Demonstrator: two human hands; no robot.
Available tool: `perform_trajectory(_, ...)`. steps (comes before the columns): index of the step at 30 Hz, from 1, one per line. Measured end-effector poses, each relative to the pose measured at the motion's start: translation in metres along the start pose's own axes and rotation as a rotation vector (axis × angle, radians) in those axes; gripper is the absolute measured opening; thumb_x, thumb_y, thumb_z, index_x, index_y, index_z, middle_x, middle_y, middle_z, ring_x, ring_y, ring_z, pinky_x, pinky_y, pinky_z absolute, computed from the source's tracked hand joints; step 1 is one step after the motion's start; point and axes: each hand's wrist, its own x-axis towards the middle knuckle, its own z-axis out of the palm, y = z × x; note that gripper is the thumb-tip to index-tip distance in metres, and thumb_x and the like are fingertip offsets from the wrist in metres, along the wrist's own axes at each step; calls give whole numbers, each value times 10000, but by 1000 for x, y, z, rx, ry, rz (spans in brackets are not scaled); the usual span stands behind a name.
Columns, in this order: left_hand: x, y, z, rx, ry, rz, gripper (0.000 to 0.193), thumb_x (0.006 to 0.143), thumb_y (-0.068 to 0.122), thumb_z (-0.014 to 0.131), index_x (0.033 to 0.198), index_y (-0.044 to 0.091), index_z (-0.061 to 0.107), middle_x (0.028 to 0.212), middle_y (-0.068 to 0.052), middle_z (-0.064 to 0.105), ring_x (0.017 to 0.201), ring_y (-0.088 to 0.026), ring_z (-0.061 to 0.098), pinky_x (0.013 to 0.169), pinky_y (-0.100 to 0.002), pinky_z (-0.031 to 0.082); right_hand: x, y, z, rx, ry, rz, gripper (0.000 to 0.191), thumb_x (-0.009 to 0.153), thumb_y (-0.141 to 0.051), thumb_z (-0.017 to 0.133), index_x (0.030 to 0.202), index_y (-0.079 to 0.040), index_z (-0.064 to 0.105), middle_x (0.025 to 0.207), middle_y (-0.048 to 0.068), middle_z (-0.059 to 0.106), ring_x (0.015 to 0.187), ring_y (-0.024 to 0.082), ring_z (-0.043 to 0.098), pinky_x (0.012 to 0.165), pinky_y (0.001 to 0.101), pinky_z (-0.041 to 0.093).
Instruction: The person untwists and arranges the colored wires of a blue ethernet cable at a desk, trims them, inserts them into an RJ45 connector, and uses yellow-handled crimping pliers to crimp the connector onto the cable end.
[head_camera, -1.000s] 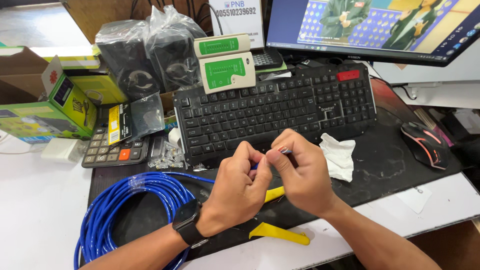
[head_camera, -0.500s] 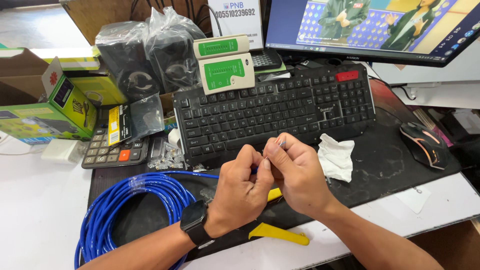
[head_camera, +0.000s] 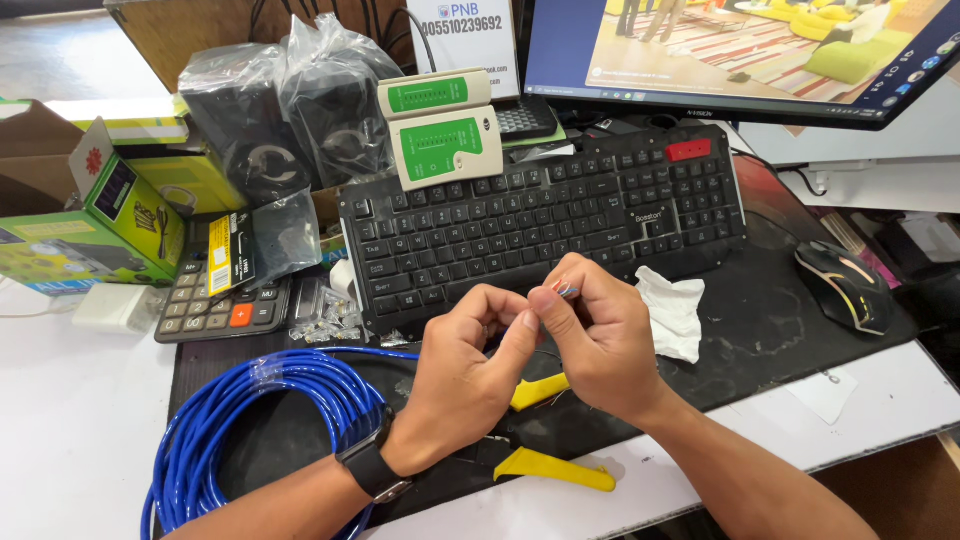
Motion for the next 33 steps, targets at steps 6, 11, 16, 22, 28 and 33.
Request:
perform_trajectory(6, 0, -4, 0, -11, 0, -29, 165, 986, 132, 669, 955, -28, 641, 793, 0, 673, 697, -14, 552, 576, -208, 468, 0, 2, 1, 15, 7, 21, 196, 1043, -97, 629, 882, -24, 545, 853, -9, 553, 688, 22, 437, 574, 204, 379)
perform_trajectory(11, 1, -6, -2, -25, -13, -25, 152, 978, 117, 666, 942, -24, 623, 782, 8, 665, 679, -5, 536, 555, -201, 450, -1, 3, 1, 7, -7, 14, 203, 1039, -97, 640, 876, -26, 542, 843, -14, 557, 678, 22, 428, 566, 206, 372)
perform_trajectory(16, 2, -2, -2, -28, -13, -52, 155, 968, 138, 664, 979, -16, 657, 784, 22, 668, 659, -3, 523, 536, -198, 429, -1, 2, 0, -2, 6, 0, 204, 1042, -94, 637, 871, -27, 548, 841, -15, 566, 689, 23, 448, 575, 204, 387)
perform_trajectory(22, 0, 0, 0, -52, 7, -52, 156, 963, 144, 666, 987, -9, 660, 809, 32, 665, 690, 1, 532, 558, -196, 439, 1, -1, 0, -52, 24, -41, 188, 1025, -74, 656, 867, -21, 568, 832, 1, 597, 669, 28, 477, 562, 206, 392)
perform_trajectory(28, -2, -4, -1, -43, 36, -44, 126, 947, 104, 661, 891, 5, 608, 750, 42, 597, 677, -8, 477, 547, -220, 391, -3, -3, 4, -131, 9, -105, 163, 991, -46, 691, 863, -14, 594, 827, 23, 615, 616, 34, 462, 516, 214, 352)
perform_trajectory(33, -3, -5, 0, -16, 57, -45, 149, 938, 105, 658, 849, 21, 573, 719, 38, 550, 648, -15, 423, 521, -232, 350, -3, -2, 7, -120, -2, -114, 147, 982, -36, 696, 876, -7, 599, 840, 30, 623, 624, 37, 482, 517, 215, 365)
